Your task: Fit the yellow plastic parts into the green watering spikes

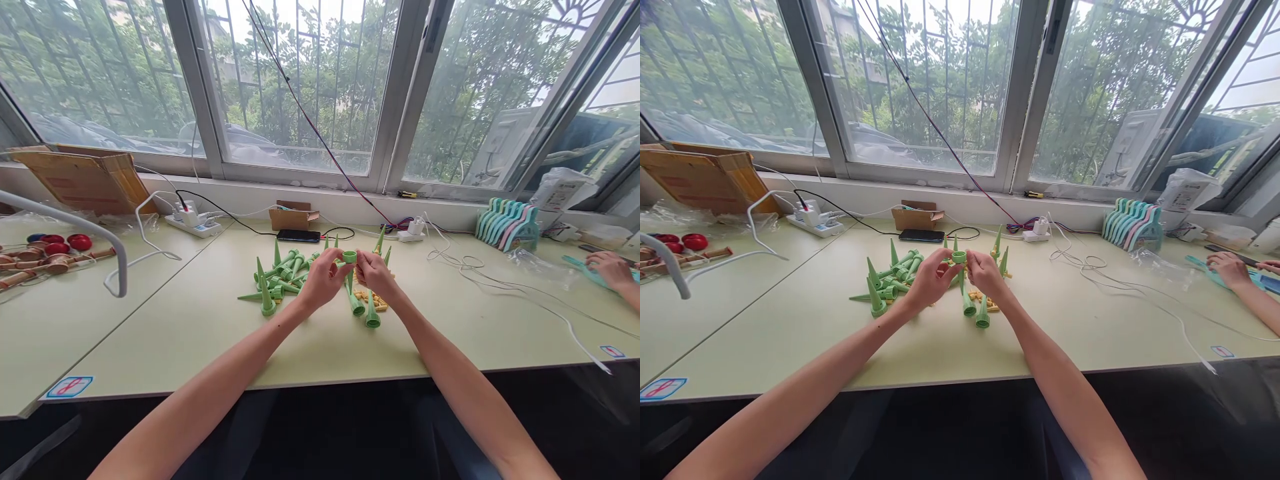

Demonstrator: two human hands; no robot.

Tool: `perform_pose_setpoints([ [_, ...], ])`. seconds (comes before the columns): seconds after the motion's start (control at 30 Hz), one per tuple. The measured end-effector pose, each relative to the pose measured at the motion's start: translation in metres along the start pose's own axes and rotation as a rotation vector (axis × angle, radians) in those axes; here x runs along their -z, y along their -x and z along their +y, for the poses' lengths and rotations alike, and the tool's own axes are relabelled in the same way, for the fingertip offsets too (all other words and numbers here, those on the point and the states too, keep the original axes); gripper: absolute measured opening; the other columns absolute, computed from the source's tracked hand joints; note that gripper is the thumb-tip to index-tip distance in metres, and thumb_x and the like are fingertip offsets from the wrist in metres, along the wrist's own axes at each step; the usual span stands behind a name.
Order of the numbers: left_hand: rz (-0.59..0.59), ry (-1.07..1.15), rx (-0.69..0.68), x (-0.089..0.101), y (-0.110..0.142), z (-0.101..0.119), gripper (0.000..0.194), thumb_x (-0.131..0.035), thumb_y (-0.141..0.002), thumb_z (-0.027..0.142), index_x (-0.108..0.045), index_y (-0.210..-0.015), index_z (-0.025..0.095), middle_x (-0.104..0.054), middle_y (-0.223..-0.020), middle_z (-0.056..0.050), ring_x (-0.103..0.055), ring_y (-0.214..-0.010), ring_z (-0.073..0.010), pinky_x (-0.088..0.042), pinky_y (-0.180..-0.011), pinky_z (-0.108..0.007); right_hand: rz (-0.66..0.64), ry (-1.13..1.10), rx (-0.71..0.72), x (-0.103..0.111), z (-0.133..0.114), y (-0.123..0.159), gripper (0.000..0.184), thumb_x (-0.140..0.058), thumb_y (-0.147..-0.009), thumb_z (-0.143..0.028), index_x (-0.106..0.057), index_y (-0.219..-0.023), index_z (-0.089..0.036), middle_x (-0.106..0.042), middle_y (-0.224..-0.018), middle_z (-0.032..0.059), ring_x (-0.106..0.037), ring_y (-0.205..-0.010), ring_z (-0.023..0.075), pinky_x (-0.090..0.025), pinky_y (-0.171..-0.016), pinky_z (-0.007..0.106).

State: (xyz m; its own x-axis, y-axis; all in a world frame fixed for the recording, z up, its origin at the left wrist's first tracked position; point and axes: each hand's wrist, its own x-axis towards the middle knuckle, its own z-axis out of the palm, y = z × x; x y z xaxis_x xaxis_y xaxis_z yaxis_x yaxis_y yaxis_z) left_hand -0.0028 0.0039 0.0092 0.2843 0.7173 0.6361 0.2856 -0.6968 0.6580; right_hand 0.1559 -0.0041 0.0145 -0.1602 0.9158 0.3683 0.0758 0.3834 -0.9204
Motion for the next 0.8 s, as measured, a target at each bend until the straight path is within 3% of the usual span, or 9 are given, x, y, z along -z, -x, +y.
perform_pose_setpoints([
  [0.27,0.003,-0.166,-0.192,0.0035,0.0027,0.0019,0.021,-0.05,-0.096,0.035,-0.059,-0.108,0.021,-0.054,-0.097,-0.003,-0.047,-0.058,-0.0056,-0.044,-0.058,-0.021,-0.008,-0.095,-0.027,-0.0008,-0.0002,-0.0003,0.052,-0.056,-0.085,-0.065,-0.037,-0.063,-0.022,-0.031,-0.048,-0.0077,-0.024,-0.038,0.006,-0.018,-0.035,0.024],
  [0.53,0.046,-0.208,-0.184,0.0014,0.0025,0.0026,0.022,-0.05,-0.096,0.031,-0.055,-0.115,0.021,-0.052,-0.096,-0.002,-0.043,-0.053,-0.0047,-0.043,-0.058,-0.022,0.059,-0.1,-0.02,-0.0072,-0.0021,-0.0017,0.052,-0.057,-0.083,-0.067,-0.039,-0.064,-0.022,-0.033,-0.049,-0.0074,-0.025,-0.039,0.0055,-0.019,-0.035,0.023],
  [0.67,0.089,-0.204,-0.164,0.0001,0.0043,0.002,0.032,-0.057,-0.091,0.029,-0.048,-0.122,0.022,-0.051,-0.094,0.0,-0.039,-0.051,-0.0041,-0.04,-0.056,-0.021,0.099,-0.092,0.018,-0.0063,0.0031,-0.0052,0.052,-0.054,-0.084,-0.068,-0.04,-0.065,-0.022,-0.035,-0.05,-0.007,-0.027,-0.039,0.0059,-0.022,-0.036,0.023],
  [0.73,0.115,-0.188,-0.16,-0.0003,0.0059,0.0032,0.031,-0.059,-0.089,0.028,-0.047,-0.117,0.021,-0.051,-0.088,0.001,-0.038,-0.052,-0.0049,-0.038,-0.055,-0.021,0.129,-0.083,0.042,-0.0054,0.0054,-0.0068,0.051,-0.052,-0.086,-0.066,-0.04,-0.065,-0.022,-0.035,-0.05,-0.0067,-0.029,-0.039,0.0062,-0.024,-0.036,0.023],
  [0.8,0.107,-0.18,-0.181,-0.0004,0.0081,0.0055,0.016,-0.057,-0.089,0.027,-0.05,-0.102,0.02,-0.049,-0.078,0.003,-0.038,-0.053,-0.006,-0.036,-0.055,-0.021,0.165,-0.078,0.062,-0.0046,0.0067,-0.0078,0.05,-0.051,-0.088,-0.065,-0.039,-0.065,-0.022,-0.035,-0.05,-0.0064,-0.03,-0.039,0.0066,-0.025,-0.037,0.023],
])
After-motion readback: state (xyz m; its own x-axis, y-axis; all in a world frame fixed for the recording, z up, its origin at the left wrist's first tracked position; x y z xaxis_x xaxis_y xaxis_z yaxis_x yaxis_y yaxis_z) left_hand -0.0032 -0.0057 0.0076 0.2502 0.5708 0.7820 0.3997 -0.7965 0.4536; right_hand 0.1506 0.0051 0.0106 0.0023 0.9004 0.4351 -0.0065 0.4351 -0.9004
